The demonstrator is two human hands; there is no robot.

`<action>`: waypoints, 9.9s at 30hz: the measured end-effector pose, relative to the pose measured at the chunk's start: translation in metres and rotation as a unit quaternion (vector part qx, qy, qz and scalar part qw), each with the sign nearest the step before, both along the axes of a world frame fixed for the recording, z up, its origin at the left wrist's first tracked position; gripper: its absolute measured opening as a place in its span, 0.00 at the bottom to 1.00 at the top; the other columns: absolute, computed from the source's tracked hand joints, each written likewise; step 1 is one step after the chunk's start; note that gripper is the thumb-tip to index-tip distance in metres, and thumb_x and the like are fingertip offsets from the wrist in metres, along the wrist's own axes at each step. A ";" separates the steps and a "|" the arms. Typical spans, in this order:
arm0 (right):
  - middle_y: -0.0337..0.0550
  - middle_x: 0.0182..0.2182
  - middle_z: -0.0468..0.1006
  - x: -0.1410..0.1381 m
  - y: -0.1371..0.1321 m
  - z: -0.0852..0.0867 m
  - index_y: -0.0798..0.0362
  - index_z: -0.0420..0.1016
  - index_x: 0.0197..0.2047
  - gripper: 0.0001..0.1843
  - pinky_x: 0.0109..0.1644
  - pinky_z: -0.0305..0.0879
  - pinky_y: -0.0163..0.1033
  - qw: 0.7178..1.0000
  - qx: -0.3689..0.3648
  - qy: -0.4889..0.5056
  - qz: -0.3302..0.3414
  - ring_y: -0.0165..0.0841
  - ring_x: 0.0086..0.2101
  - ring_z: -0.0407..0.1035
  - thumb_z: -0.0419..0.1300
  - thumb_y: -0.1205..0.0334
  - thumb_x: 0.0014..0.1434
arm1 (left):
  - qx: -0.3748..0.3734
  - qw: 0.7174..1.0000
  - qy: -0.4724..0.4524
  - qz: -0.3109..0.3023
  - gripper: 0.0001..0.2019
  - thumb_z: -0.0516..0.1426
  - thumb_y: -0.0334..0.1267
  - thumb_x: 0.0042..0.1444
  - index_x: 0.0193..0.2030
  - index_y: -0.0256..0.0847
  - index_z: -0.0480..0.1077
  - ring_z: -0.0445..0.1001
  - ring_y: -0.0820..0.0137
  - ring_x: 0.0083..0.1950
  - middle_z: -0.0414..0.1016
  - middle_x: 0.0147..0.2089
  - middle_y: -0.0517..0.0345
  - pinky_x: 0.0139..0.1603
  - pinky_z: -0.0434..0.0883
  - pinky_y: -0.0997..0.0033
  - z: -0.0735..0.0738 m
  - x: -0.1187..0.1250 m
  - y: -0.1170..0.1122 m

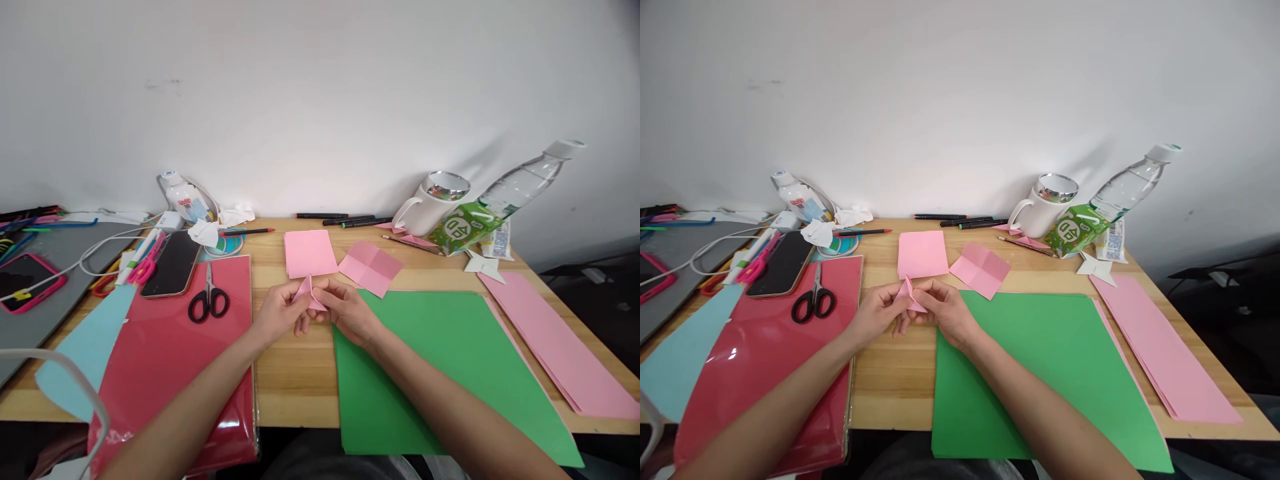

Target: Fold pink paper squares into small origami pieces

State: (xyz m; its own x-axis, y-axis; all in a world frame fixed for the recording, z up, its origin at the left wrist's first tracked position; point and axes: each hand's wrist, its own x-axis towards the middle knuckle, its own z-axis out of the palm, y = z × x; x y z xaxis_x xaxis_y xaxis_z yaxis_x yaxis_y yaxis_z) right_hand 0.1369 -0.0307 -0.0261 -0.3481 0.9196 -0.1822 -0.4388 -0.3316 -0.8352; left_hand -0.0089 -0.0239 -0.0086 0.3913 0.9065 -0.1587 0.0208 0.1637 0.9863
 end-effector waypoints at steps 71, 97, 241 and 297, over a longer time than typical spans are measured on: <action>0.37 0.24 0.73 -0.001 -0.001 -0.002 0.54 0.74 0.28 0.14 0.28 0.62 0.34 0.982 0.086 -0.123 -0.116 0.27 0.25 0.64 0.69 0.54 0.42 | -0.040 0.998 -0.047 -0.005 0.22 0.60 0.55 0.49 0.29 0.32 0.72 0.75 0.70 0.24 0.77 0.27 0.51 0.25 0.73 0.71 -0.008 -0.005 0.004; 0.40 0.23 0.77 0.002 -0.002 0.004 0.56 0.77 0.26 0.09 0.29 0.66 0.36 0.978 0.082 -0.157 -0.112 0.30 0.24 0.68 0.68 0.60 0.42 | -0.184 0.968 -0.150 -0.077 0.17 0.69 0.44 0.42 0.32 0.30 0.77 0.77 0.70 0.32 0.79 0.30 0.49 0.35 0.74 0.73 -0.006 -0.015 0.010; 0.41 0.25 0.76 0.008 -0.002 0.015 0.54 0.72 0.27 0.17 0.29 0.68 0.36 0.966 0.100 -0.163 -0.176 0.30 0.25 0.69 0.70 0.51 0.41 | -0.177 0.971 -0.098 -0.129 0.17 0.64 0.48 0.48 0.29 0.32 0.71 0.77 0.68 0.24 0.77 0.25 0.53 0.24 0.73 0.72 -0.003 -0.010 0.008; 0.46 0.32 0.78 0.007 -0.005 0.001 0.51 0.78 0.32 0.08 0.37 0.69 0.40 0.831 0.361 -0.364 -0.217 0.35 0.33 0.72 0.59 0.60 0.59 | 0.107 0.989 0.070 0.074 0.15 0.62 0.42 0.51 0.44 0.39 0.77 0.76 0.66 0.42 0.78 0.40 0.55 0.47 0.75 0.65 -0.012 -0.003 0.002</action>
State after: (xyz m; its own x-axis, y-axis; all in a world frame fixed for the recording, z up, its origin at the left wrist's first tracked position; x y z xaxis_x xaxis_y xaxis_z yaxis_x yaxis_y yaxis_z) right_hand 0.1441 -0.0360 -0.0249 0.0061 0.8911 0.4538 0.3232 0.4277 -0.8442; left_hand -0.0118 -0.0220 -0.0204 0.2389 0.9710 0.0007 0.1503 -0.0377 0.9879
